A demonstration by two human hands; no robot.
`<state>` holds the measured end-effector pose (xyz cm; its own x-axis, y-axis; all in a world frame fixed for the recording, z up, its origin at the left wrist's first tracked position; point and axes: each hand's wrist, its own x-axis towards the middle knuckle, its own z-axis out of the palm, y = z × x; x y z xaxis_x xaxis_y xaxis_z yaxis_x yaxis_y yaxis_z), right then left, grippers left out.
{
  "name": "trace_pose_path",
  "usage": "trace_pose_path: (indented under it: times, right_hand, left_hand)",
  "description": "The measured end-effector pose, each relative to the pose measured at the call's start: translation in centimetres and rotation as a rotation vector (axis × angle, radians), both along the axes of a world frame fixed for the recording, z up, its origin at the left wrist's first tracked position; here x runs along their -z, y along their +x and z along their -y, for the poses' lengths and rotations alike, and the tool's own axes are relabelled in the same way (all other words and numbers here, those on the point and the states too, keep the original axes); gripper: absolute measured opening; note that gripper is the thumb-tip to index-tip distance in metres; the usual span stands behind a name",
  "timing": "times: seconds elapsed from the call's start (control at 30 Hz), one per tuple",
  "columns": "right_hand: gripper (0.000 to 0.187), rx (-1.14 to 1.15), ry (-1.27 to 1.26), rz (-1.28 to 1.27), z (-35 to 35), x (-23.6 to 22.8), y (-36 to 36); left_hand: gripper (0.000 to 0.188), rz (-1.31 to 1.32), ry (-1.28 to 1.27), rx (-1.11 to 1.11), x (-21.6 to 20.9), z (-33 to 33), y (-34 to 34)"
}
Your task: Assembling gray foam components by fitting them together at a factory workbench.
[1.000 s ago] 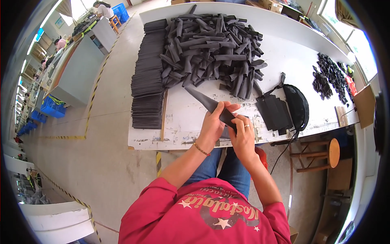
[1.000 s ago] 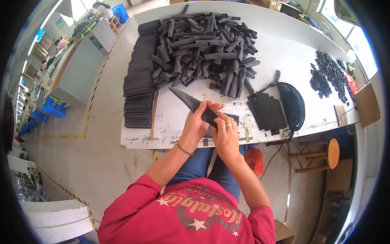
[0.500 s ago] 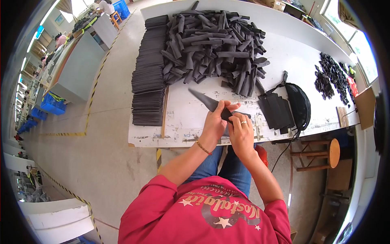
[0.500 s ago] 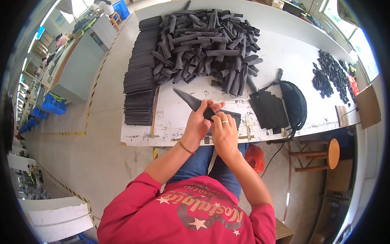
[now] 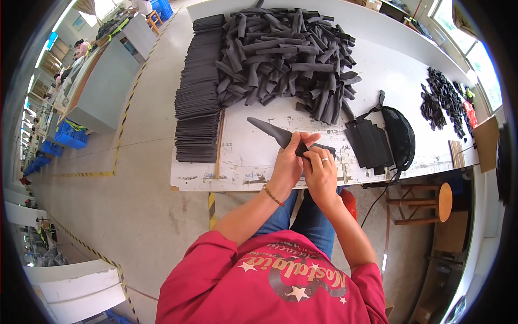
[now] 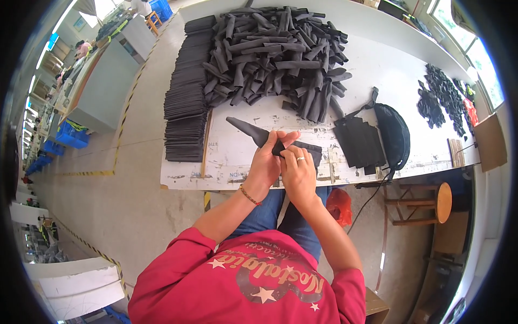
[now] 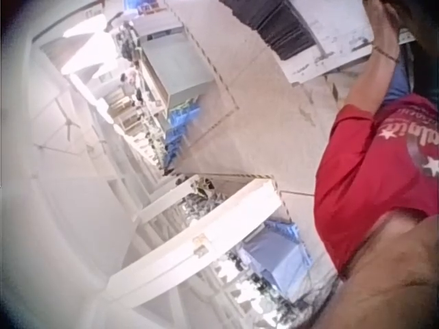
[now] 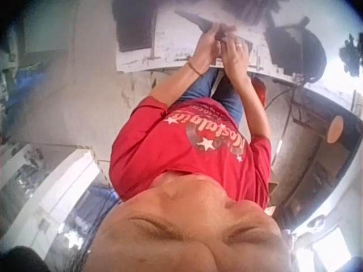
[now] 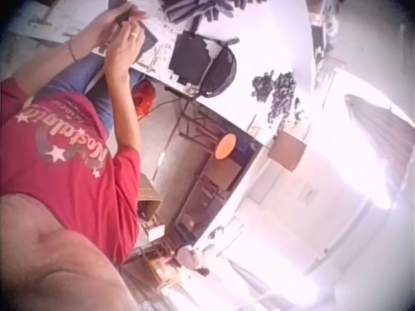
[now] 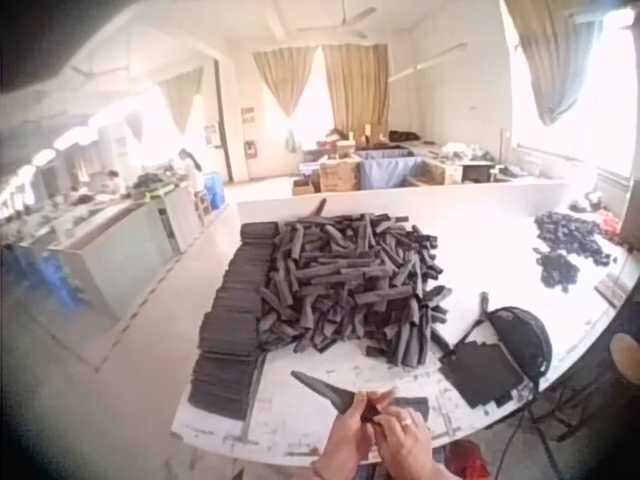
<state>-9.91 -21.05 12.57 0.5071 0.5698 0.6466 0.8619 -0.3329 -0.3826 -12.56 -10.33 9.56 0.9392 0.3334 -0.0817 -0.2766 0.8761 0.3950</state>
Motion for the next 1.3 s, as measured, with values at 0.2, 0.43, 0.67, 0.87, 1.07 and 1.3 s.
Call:
trace_pose_path:
  times: [0.2, 0.43, 0.67, 0.87, 1.07, 1.3]
  right_hand:
    - [0.027, 0.028, 0.003, -0.023, -0.1, -0.1, -1.0]
    - [0.027, 0.009, 0.035, 0.0, -0.9, 0.3, -0.6]
    - [0.03, 0.059, -0.076, -0.143, 2.0, 0.0, -0.9]
    - [0.02, -0.141, 0.053, -0.105, 1.8, 1.0, 0.2]
    - [0.029, -0.113, -0.038, -0.144, 1.8, -0.4, 0.2]
    - [0.026, -0.241, -0.142, -0.122, 3.5, 0.2, 1.4]
  left_hand:
    - [0.029, -0.128, 0.03, 0.045, -1.1, -0.3, -0.8]
    - [0.03, 0.031, 0.001, -0.047, -0.2, 0.8, -0.3]
    - [0.029, -0.099, 0.119, -0.074, -1.4, -1.2, -0.6]
    - [0.031, 0.013, 0.061, 0.018, 0.0, 1.2, -0.4]
    - [0.034, -0.041, 0.041, 0.0, 0.4, 1.1, -0.9]
    - [0.035, -0.152, -0.005, -0.248, -1.9, -1.4, -0.3]
